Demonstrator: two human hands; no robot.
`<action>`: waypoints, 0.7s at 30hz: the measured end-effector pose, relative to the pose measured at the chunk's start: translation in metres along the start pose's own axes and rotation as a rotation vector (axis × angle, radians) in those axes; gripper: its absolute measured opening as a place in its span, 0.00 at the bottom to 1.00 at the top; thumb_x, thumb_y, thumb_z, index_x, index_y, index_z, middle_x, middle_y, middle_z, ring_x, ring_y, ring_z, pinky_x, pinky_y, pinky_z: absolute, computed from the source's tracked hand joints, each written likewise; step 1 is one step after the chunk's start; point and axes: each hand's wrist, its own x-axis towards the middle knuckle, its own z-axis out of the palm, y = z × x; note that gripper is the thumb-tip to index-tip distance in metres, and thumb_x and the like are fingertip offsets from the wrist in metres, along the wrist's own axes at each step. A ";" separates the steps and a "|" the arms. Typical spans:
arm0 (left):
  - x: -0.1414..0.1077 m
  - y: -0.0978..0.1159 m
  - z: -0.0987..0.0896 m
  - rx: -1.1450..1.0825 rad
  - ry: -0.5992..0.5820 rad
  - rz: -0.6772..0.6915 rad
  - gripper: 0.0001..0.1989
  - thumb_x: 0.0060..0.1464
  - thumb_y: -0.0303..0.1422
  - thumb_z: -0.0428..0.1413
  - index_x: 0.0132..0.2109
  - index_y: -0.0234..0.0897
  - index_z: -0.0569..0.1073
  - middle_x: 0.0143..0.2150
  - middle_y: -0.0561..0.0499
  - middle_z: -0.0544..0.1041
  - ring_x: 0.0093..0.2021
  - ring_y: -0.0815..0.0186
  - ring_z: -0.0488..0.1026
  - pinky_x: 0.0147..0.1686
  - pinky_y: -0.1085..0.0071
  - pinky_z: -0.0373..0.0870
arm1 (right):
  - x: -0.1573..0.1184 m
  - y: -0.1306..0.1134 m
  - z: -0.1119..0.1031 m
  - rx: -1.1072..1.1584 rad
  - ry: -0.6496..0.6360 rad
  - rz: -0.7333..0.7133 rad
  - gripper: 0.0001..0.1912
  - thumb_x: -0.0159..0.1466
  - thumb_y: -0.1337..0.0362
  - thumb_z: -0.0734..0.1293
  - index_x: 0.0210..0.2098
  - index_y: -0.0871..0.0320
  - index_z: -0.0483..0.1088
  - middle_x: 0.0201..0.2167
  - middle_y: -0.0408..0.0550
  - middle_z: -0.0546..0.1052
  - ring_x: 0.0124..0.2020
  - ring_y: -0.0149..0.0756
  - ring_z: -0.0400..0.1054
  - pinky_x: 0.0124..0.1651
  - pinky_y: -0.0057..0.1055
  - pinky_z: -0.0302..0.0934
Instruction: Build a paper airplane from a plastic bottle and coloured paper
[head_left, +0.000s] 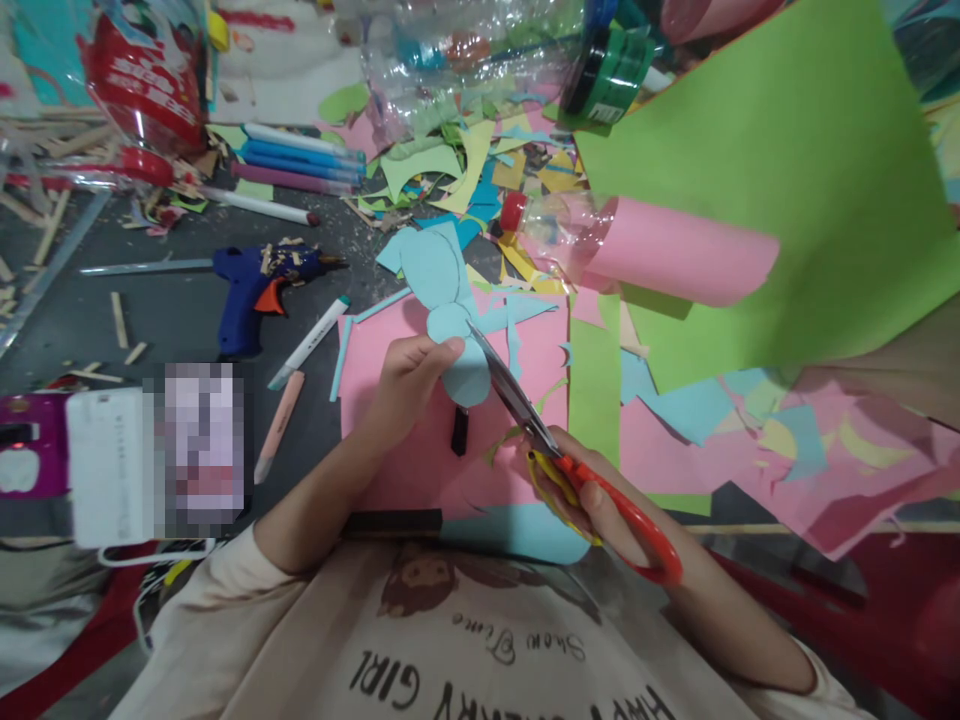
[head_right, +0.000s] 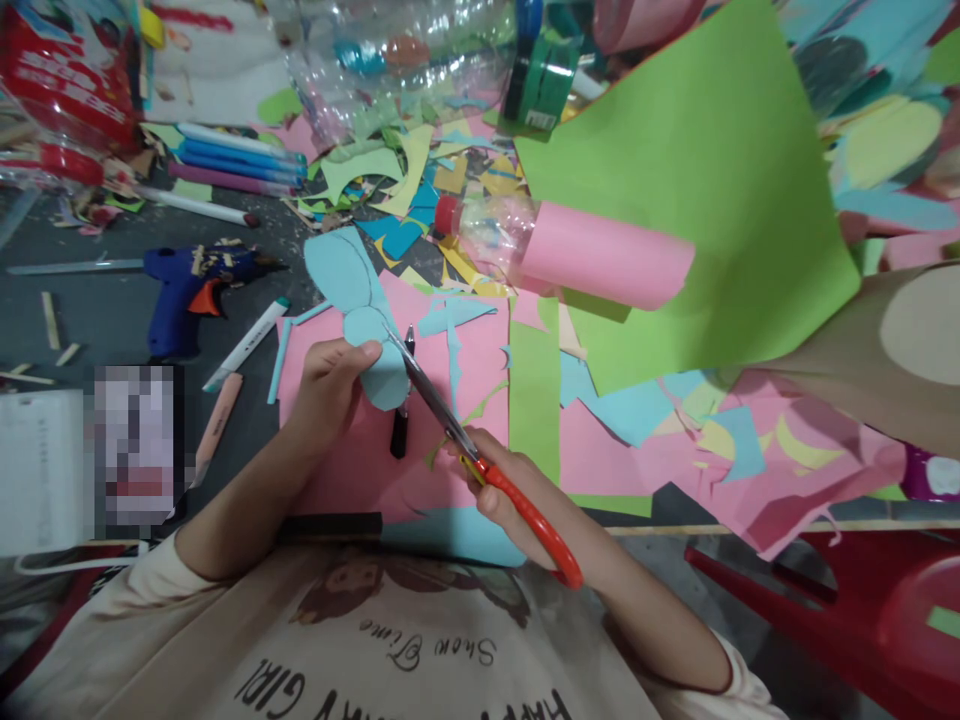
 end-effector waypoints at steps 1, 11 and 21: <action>0.000 0.000 0.000 0.000 -0.005 0.022 0.27 0.53 0.51 0.63 0.18 0.39 0.66 0.15 0.56 0.63 0.18 0.72 0.60 0.18 0.70 0.55 | 0.000 0.000 0.000 -0.006 0.003 -0.002 0.40 0.58 0.26 0.58 0.50 0.54 0.64 0.26 0.38 0.58 0.23 0.28 0.48 0.20 0.26 0.46; 0.003 0.009 0.003 -0.056 0.017 -0.002 0.26 0.47 0.50 0.66 0.18 0.38 0.63 0.16 0.57 0.59 0.17 0.75 0.55 0.17 0.73 0.50 | 0.006 0.015 -0.002 0.018 -0.001 0.000 0.42 0.56 0.24 0.59 0.48 0.55 0.65 0.24 0.36 0.58 0.20 0.24 0.46 0.16 0.24 0.41; 0.005 0.021 0.005 -0.085 -0.040 -0.074 0.26 0.43 0.51 0.66 0.17 0.39 0.63 0.15 0.56 0.61 0.16 0.72 0.58 0.17 0.72 0.56 | 0.007 0.029 0.000 0.078 -0.007 -0.026 0.38 0.58 0.26 0.59 0.49 0.52 0.66 0.21 0.33 0.52 0.17 0.24 0.41 0.15 0.26 0.39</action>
